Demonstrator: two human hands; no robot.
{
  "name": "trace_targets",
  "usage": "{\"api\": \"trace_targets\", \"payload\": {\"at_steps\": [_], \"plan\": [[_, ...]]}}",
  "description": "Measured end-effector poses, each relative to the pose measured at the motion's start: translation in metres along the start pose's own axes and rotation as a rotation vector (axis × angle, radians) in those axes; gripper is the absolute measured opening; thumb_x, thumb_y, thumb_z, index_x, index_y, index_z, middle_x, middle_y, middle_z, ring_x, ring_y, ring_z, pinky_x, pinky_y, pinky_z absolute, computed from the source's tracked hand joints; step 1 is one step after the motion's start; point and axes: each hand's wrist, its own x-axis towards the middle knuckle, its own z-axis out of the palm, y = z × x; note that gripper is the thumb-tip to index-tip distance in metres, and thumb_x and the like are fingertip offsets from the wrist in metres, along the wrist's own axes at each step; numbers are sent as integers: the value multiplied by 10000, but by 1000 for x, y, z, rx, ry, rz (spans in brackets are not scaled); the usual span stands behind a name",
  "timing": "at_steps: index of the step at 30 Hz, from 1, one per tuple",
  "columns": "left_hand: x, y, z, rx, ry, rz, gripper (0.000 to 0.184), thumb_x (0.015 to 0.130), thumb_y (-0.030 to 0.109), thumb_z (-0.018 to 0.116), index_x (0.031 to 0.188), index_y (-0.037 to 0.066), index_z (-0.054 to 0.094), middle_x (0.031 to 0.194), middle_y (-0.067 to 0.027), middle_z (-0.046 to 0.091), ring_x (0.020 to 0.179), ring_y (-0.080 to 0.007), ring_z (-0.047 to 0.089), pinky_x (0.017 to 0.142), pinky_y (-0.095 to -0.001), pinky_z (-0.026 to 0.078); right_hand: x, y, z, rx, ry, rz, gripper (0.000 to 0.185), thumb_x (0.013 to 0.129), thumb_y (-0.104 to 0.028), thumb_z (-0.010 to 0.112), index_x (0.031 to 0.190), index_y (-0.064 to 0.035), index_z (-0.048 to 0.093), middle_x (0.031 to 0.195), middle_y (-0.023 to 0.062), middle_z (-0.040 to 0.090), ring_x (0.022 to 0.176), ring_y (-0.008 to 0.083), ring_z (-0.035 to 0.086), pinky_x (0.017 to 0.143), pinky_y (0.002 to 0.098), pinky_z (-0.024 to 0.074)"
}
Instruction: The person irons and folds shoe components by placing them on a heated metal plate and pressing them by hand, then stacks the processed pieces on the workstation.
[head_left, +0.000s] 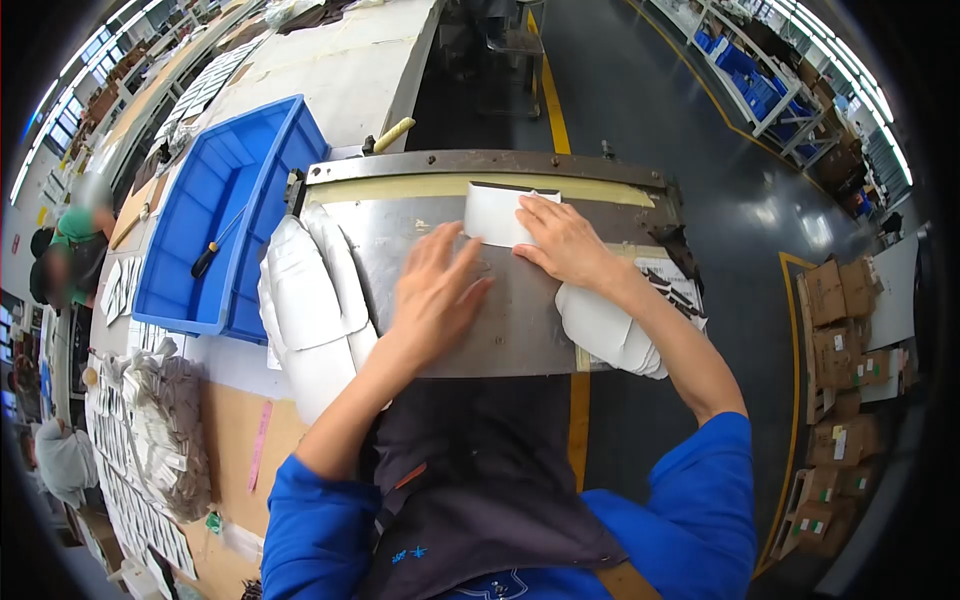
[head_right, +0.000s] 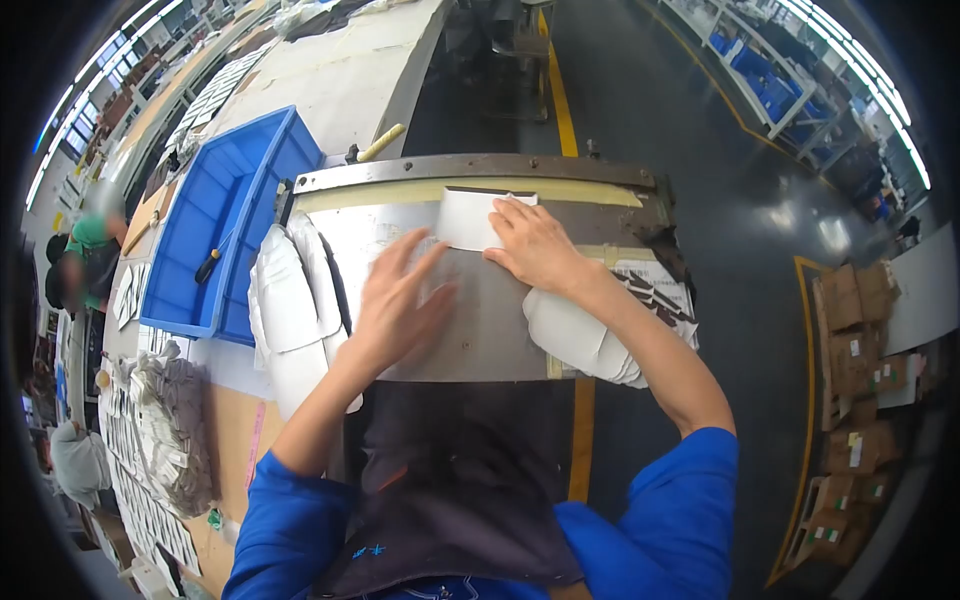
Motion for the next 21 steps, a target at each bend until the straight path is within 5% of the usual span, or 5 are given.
{"api": "trace_targets", "payload": {"at_steps": [9, 12, 16, 19, 21], "plan": [[-116, -74, -113, 133, -111, -323, 595, 788, 204, 865, 1326, 75, 643, 1406, -156, 577, 1284, -363, 555, 1046, -446, 474, -59, -126, -16, 165, -50, -147, 766, 849, -430, 755, 1349, 99, 517, 1476, 311, 478, 1389, 412, 475, 1102, 482, 432], [-117, -84, -114, 166, -115, -287, 544, 794, 204, 855, 1290, 75, 671, 1362, -128, 613, 1256, -347, 566, 1028, -438, 484, -76, -147, -20, 12, 41, -257, 525, 890, -309, 719, 1237, 69, 607, 1332, 277, 608, 1287, 375, 585, 1046, 442, 490], [-114, -89, -113, 216, -95, -191, 455, 800, 183, 838, 1221, 75, 704, 1300, -105, 651, 1193, -320, 597, 969, -434, 516, -96, -132, -38, 338, 152, 9, 256, 877, -38, 637, 1122, 6, 695, 977, 170, 748, 881, 344, 745, 760, 413, 597], [-113, -89, -112, 294, -87, -58, 386, 807, 113, 810, 1175, 73, 702, 1241, -98, 679, 1139, -302, 648, 913, -418, 555, -101, -104, -97, 674, 217, 336, 272, 943, -2, 648, 1208, 8, 706, 1027, 177, 761, 843, 268, 750, 761, 332, 603], [-117, -95, -113, 351, -85, 35, 357, 813, 81, 792, 1158, 72, 698, 1208, -97, 693, 1121, -295, 670, 895, -410, 569, -109, -88, -133, 431, 349, 338, 331, 890, 59, 642, 1209, 12, 717, 1095, 187, 756, 934, 289, 754, 840, 361, 596]]}}
